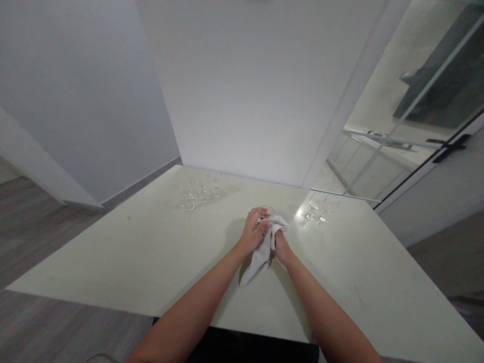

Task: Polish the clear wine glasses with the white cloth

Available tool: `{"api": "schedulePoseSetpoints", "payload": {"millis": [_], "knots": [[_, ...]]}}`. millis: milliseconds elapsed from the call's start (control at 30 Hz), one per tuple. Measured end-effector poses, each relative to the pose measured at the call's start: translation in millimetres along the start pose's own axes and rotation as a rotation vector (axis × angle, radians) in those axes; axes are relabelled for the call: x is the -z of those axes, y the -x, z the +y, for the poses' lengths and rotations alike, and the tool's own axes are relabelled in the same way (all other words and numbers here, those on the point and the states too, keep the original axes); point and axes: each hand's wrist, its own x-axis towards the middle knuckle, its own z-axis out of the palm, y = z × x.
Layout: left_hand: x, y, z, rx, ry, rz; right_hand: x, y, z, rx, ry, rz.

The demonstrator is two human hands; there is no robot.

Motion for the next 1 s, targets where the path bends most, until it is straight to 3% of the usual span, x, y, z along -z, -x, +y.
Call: {"api": "schedulePoseSetpoints", "payload": {"millis": [167, 400, 500, 567, 633, 733, 1000], "knots": [[1.6, 0.1, -6.2, 0.167, 0.078, 0.011, -12.5, 7.4, -7.3, -0.001, 0.089, -0.061], [6.5, -5.3, -9.0, 0.186, 0.042, 0.193, 1.3, -4.6, -6.1, -0.007, -0.032, 0.242], [7.2, -4.5, -8.9, 0.275, 0.122, 0.234, 8.5, -11.7, -5.7, -0.167, -0.228, 0.438], [6.5, -3.1, -8.1, 0.329, 0.175, 0.223, 10.7, -15.5, -7.2, -0.293, -0.414, 0.486], [4.9, -1.7, -7.6, 0.343, 0.205, 0.201, 10.7, -17.7, -9.8, -0.321, -0.537, 0.411], [2.3, -0.4, -8.6, 0.346, 0.236, 0.169, 8.1, -17.1, -12.1, -0.262, -0.532, 0.275], [2.1, 0.5, -7.2, 0.219, 0.158, 0.106, 3.8, -2.7, -12.5, -0.184, -0.033, 0.031]]}}
